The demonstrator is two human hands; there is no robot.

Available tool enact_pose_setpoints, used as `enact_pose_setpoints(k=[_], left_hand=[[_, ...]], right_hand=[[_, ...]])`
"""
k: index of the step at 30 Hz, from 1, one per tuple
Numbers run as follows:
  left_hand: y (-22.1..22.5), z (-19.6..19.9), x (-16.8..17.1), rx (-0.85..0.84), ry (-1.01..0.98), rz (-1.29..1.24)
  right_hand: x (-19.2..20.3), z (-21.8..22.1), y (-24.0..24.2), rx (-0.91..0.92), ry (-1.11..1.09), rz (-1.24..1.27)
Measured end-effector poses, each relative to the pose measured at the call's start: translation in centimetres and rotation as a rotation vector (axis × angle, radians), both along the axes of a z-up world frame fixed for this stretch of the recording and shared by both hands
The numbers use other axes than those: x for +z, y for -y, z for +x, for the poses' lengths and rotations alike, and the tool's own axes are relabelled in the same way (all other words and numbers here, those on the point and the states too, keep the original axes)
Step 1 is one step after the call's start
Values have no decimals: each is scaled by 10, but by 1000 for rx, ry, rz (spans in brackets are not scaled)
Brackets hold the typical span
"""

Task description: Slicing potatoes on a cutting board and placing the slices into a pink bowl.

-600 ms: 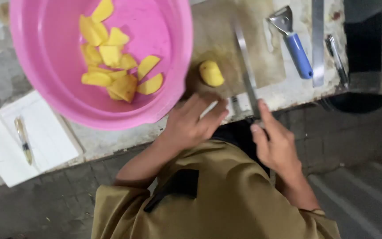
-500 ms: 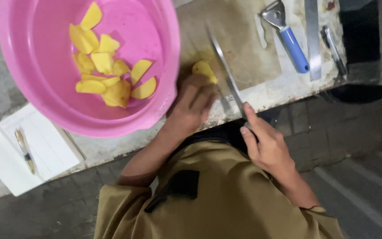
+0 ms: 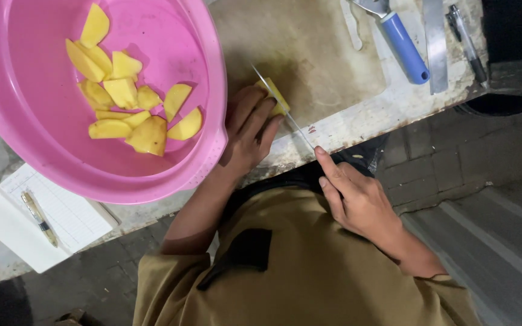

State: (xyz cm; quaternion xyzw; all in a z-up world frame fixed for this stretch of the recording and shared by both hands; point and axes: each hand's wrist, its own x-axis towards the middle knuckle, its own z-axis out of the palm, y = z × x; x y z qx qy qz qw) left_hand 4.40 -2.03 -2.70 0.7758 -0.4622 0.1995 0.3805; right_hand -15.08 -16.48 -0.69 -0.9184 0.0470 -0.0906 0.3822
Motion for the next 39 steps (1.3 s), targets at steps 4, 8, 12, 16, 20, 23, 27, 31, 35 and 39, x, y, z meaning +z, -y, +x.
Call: enact_pose_setpoints(k=[4,8,12,16,20,23,27,31,35,39], left_hand=[[2,3,1,-24,-36,-3],[5,5,2,-37,-27,-25],[3,6,-5,-63,-76,-35],[4,7,-8,-85,-114,-81],[2,11,6,-158,-153,-128],[-1,11,2,-164,-153,-127],[-5,9,-4,-156,-128,-116],[-2,6,-12,-130,-129,-135],[-1,2,-1,-83,-84,-91],[-4,-6,7,-18,-2,-11]], right_hand=[[0,-1,-1,7,-6,-19],[16,9,-3,33,-77,-18],[23,17,-2,45,-129,-16],[10,18,-3,53,-140,-8],[6,23,-4,71,-224,-58],[-1,27,-4,85,-255,-95],[-12,29,-5,82,-267,-119],[-17,35,-5,65,-251,-123],[-20,40,7,50,-251,81],[-17,49,19,40,-150,156]])
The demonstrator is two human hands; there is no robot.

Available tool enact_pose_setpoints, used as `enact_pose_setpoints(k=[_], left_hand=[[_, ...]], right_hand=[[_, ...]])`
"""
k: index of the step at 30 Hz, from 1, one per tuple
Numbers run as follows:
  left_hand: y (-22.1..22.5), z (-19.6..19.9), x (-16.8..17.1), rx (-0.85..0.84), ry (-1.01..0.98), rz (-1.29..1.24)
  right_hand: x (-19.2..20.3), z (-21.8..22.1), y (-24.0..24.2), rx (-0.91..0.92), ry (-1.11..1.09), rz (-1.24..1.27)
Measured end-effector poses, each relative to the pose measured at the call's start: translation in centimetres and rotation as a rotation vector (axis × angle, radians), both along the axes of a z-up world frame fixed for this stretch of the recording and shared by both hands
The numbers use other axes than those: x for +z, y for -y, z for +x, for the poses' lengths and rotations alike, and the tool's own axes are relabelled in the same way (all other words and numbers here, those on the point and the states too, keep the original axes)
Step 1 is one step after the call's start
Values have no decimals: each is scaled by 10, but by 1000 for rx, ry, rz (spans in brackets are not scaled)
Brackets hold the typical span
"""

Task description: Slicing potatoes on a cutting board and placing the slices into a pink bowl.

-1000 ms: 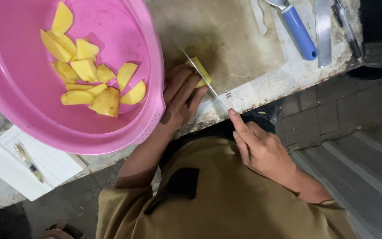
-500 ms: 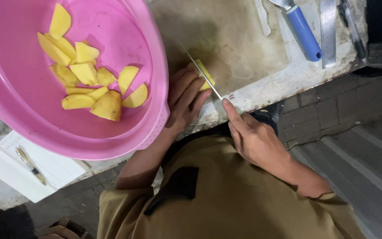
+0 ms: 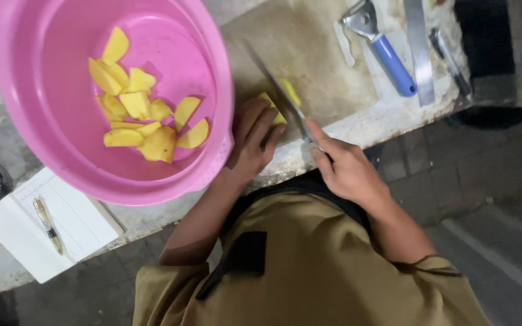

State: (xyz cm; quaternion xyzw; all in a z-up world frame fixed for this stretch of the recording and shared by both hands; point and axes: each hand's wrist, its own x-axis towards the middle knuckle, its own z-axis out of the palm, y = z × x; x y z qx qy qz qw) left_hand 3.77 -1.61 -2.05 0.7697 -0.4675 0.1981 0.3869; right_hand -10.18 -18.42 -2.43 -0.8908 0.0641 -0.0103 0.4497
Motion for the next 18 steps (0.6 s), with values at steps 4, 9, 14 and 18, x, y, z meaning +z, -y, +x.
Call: enact_pose_setpoints(k=[4,9,14,18], left_hand=[[2,-23,-19,151,89,61],[0,-47,18,166,249,-227],[-21,-24,26,426,344,-37],[-44,-3,24,532,359,102]], right_hand=[[16,-17,12,-8,171,-369],[44,-14,11,46,406,-756],[40,14,0,185,556,-868],[46,31,-14,208,644,-842]])
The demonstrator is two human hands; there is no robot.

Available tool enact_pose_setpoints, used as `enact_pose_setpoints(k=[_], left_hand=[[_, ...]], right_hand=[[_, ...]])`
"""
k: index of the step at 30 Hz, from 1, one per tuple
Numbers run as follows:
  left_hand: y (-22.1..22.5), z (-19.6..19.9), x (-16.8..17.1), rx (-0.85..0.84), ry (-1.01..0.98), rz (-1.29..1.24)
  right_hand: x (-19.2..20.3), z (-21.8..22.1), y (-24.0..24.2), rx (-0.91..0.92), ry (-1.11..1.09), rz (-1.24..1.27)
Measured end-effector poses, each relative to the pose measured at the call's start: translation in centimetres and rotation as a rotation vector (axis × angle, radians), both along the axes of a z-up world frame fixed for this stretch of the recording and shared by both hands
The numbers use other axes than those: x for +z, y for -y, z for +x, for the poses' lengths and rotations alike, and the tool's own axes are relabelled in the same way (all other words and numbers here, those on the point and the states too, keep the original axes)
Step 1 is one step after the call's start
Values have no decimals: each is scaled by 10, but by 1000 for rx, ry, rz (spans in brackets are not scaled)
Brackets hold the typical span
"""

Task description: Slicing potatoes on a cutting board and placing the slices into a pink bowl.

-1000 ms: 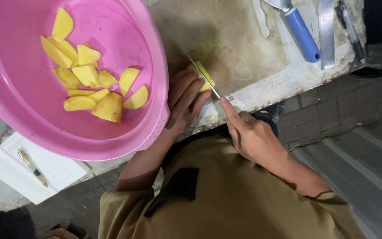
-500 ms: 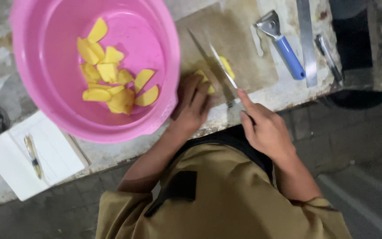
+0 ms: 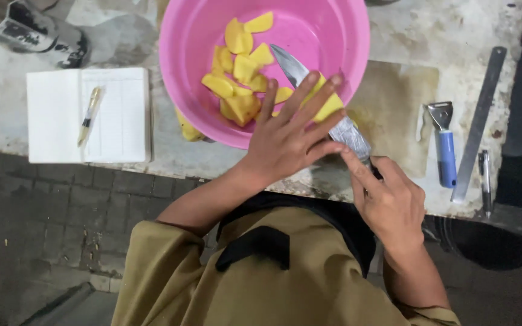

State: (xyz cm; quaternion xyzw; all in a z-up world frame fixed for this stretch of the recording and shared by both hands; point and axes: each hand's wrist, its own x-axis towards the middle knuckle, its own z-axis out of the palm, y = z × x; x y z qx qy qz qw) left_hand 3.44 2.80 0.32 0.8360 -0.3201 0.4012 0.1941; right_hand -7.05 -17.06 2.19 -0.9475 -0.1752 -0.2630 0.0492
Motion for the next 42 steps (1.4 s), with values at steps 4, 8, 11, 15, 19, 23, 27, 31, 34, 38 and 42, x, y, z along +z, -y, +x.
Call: enact_pose_setpoints(k=[4,8,11,15,19,23,27,31,34,38,42], left_hand=[[-34,15,6,142,-509,536],[-52,39,16,313,-506,504],[-64,49,28,424,-527,468],[-75,33,45,137,-281,-41],[-44,-12,43,-185,-119,-68],[11,-34,5,-797,-240,-268],[25,-25,-37,-548,-187,75],[31,-2,-21,-523,-53,179],[37,5,-25,-523,-182,-83],[40,7,-32,-523,-287,-169],[40,10,-34,-546,-318,-165]], right_hand=[[8,-14,2,-48,-129,-58],[12,-35,18,-68,-141,-70],[6,-54,34,-129,-170,47],[-12,-72,49,-99,-265,368],[-29,-83,35,-301,-395,615],[-30,-80,12,-202,-303,729],[-22,-74,-9,-255,-384,708],[-44,-88,-13,-278,-445,633],[-39,-84,-16,-282,-474,611],[-36,-85,-18,-307,-498,554],[-30,-84,-18,-315,-509,544]])
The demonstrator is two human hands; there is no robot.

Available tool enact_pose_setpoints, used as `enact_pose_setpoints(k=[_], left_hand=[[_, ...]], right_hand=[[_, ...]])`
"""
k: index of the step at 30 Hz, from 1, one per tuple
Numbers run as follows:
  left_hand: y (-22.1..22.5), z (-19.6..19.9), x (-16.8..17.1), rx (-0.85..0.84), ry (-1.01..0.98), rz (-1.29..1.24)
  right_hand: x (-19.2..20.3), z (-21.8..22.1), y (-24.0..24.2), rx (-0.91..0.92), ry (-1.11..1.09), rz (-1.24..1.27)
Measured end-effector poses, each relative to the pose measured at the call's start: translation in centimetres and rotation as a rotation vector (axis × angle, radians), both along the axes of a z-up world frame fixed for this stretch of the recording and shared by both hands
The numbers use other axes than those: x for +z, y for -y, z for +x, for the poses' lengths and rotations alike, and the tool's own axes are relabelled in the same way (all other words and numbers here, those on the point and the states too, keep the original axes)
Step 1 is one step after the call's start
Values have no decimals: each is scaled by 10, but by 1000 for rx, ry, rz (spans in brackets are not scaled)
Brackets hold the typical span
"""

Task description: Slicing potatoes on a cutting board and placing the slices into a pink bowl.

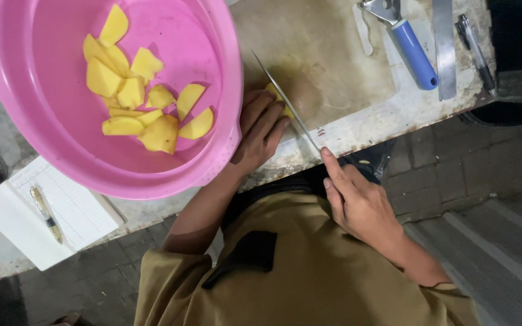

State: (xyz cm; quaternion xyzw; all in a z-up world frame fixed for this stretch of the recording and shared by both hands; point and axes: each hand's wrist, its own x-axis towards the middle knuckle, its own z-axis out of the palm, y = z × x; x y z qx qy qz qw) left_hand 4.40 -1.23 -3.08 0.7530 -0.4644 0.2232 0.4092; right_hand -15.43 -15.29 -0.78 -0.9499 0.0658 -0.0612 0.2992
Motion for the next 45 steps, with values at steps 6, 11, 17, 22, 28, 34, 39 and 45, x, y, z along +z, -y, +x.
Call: enact_pose_setpoints(k=[6,11,17,22,28,34,39,45], left_hand=[[5,9,3,-83,-20,-88],[6,13,6,-100,-13,-97],[7,9,3,-139,-64,-143],[7,11,-14,-151,-65,-168],[7,16,-21,-201,-54,-208],[7,10,-5,-180,-56,-187],[-3,5,-7,-156,-129,-66],[11,-48,-8,-33,-5,-207]], right_hand=[[0,4,2,23,9,3],[16,13,4,40,-21,16],[21,22,3,82,-88,-33],[14,33,3,106,-126,-65],[-7,38,4,130,-178,-30],[-23,35,6,119,-165,-36],[-18,44,18,37,-125,186],[-4,27,48,26,200,-490]])
